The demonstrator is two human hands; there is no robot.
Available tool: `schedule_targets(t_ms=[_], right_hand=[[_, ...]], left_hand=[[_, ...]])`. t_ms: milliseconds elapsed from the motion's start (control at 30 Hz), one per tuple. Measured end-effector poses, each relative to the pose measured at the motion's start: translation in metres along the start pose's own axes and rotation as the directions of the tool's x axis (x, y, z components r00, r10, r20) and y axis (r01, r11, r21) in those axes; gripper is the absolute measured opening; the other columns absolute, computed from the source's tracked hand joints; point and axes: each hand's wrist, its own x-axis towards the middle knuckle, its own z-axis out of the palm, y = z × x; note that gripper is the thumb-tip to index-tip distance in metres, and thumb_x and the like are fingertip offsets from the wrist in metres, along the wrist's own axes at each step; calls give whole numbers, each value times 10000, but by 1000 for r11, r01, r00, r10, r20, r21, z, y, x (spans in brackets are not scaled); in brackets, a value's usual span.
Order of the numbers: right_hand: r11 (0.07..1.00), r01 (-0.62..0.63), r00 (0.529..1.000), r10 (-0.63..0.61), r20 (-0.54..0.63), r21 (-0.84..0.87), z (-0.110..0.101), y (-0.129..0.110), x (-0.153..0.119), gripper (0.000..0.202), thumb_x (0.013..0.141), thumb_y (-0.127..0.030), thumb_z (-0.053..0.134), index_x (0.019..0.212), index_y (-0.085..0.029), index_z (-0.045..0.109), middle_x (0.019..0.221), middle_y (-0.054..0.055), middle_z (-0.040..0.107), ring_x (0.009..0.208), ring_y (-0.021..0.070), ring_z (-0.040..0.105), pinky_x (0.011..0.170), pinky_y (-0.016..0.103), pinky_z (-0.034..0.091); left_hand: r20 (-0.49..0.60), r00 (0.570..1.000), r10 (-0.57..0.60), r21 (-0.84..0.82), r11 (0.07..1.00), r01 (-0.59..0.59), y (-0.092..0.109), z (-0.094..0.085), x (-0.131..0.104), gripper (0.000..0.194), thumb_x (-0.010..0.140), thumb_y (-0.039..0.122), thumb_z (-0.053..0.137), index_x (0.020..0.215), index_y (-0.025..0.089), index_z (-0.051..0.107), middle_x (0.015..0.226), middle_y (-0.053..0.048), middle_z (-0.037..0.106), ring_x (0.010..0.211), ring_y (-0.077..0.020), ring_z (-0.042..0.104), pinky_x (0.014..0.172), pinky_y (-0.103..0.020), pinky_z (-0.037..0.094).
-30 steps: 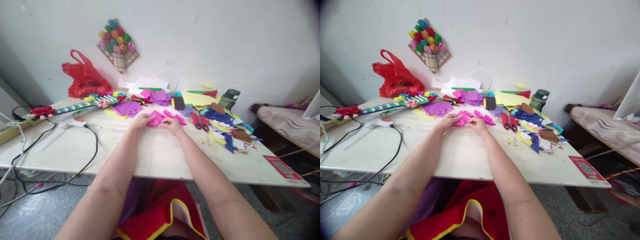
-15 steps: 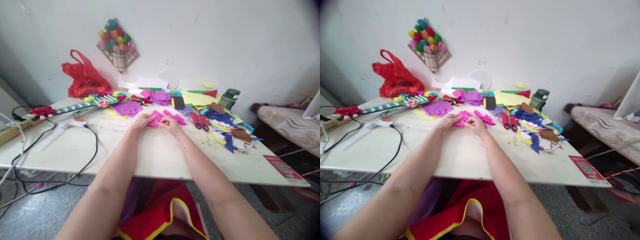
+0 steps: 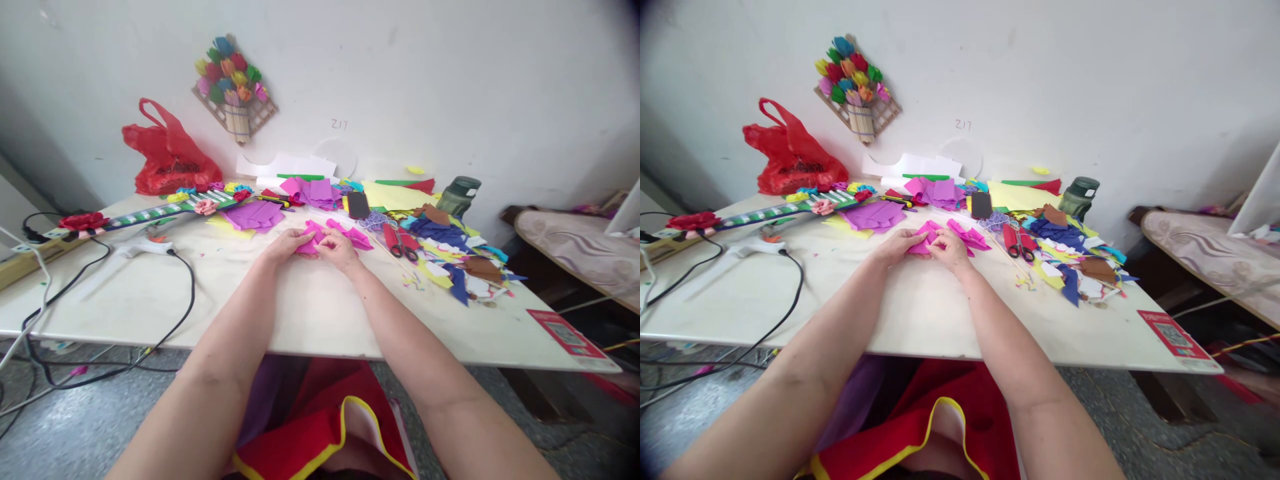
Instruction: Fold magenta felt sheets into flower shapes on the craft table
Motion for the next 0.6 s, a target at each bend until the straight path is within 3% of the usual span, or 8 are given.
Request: schedule_targets(t_ms=[200, 600], right_hand=[[1000, 13, 1000, -13, 16, -10, 0, -1, 0, 206, 687, -270, 640, 527, -212, 524, 682, 13, 565, 761, 181, 556, 756, 334, 447], [1000, -5, 1000, 5, 6, 2, 4, 3, 1, 192, 666, -230, 582, 521, -203, 459, 604, -20, 495, 625, 133, 469, 619, 272, 383]], left_hand=[[6, 1000, -4, 2, 1000, 4, 2, 2, -1, 504, 633, 558, 728, 783, 77, 695, 744, -107, 722, 681, -188, 681, 714, -304, 558], [21, 999, -26, -2, 1000, 26, 5, 1, -4, 451, 542, 421, 823, 827, 88, 715, 775, -74, 721, 746, -209, 689, 788, -359, 555]])
